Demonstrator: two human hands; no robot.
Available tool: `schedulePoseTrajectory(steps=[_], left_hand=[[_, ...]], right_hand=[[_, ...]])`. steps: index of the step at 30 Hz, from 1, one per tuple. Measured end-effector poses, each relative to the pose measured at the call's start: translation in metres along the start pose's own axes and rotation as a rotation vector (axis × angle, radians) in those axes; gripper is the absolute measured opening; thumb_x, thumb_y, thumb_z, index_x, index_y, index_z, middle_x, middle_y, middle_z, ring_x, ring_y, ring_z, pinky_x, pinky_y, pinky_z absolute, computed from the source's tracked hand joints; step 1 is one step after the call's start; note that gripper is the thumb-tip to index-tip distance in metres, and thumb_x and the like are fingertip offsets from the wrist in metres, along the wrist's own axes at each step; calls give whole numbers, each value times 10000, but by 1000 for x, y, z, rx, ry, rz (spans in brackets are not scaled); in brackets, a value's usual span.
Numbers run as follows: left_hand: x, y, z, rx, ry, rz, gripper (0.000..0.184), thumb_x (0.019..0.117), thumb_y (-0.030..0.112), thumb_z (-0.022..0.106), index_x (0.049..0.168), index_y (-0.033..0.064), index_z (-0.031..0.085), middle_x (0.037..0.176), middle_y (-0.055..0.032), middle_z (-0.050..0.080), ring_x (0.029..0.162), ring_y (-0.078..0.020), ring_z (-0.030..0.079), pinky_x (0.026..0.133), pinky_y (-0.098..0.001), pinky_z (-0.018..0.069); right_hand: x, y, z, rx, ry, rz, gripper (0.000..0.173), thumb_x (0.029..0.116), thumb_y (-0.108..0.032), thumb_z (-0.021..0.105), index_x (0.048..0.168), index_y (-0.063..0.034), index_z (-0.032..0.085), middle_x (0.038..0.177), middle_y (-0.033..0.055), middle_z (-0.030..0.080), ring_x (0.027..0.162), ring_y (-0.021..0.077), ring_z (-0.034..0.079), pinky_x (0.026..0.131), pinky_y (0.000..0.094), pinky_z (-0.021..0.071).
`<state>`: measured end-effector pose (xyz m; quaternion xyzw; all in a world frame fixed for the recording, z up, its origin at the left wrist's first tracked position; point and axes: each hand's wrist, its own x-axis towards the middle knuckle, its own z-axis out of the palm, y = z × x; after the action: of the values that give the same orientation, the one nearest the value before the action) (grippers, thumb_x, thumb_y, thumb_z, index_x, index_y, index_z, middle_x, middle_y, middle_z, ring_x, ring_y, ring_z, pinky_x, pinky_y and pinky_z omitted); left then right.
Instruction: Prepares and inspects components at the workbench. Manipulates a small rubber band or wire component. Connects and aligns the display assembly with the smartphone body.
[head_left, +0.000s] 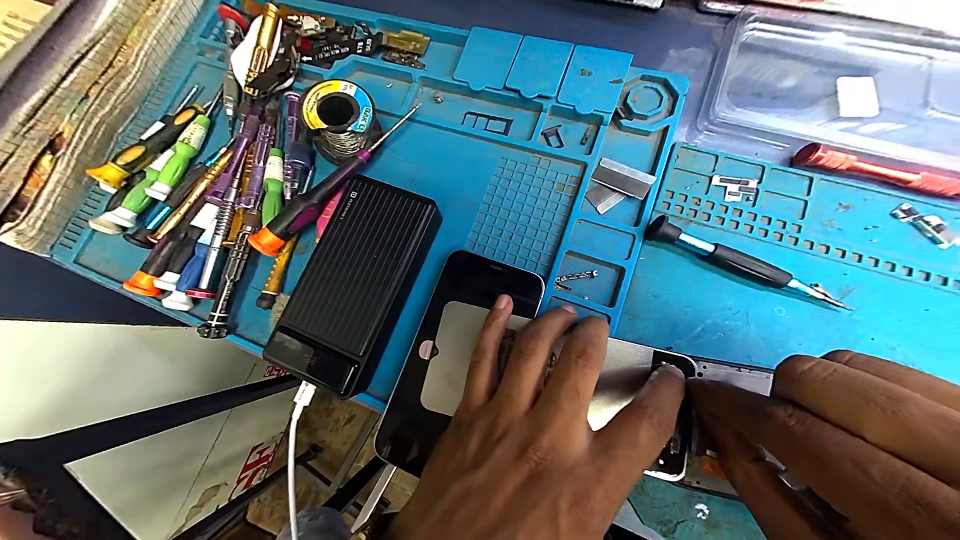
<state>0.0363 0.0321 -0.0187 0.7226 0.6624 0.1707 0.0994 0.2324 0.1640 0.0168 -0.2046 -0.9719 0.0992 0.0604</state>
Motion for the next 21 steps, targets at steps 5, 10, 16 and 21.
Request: schedulePoseTrajectory(steps=[5, 10, 16, 21], left_hand=[[0, 0, 0, -5, -4, -5, 460, 1032, 375, 521, 1492, 361, 520, 1487, -144, 503, 1483, -378, 350, 1194, -716, 163], [0, 0, -1, 12, -13, -2, 475, 1037, 376, 512, 1507, 432, 482, 1494, -157, 488, 1476, -395, 353, 1182, -727, 177], [1, 1, -2, 46, -29, 0, 481, 1028, 392, 522, 1507, 405, 492, 1484, -142, 502, 1471, -375, 362, 1190, -719, 158], [3, 0, -3, 20, -33, -3, 464, 1021, 405, 530, 1485, 401, 521, 1473, -140, 506, 1464, -367, 371, 1196, -702, 164]], right_hand=[[-5, -7, -5, -76, -69, -32, 232, 998, -112, 566, 1086, -34, 766, 748, 115, 573, 629, 290, 549, 498, 402, 373], [-10, -14, -3, -126, -76, -33, 218, 1002, -83, 551, 1071, -10, 744, 759, 139, 578, 618, 305, 553, 484, 407, 376], [-11, -7, 1, 16, -28, 46, 238, 992, -173, 597, 1082, -59, 785, 729, 100, 573, 622, 262, 544, 509, 390, 381], [-2, 8, 3, 120, 81, 105, 200, 939, -224, 639, 942, -114, 806, 700, 34, 550, 593, 164, 499, 486, 326, 334]])
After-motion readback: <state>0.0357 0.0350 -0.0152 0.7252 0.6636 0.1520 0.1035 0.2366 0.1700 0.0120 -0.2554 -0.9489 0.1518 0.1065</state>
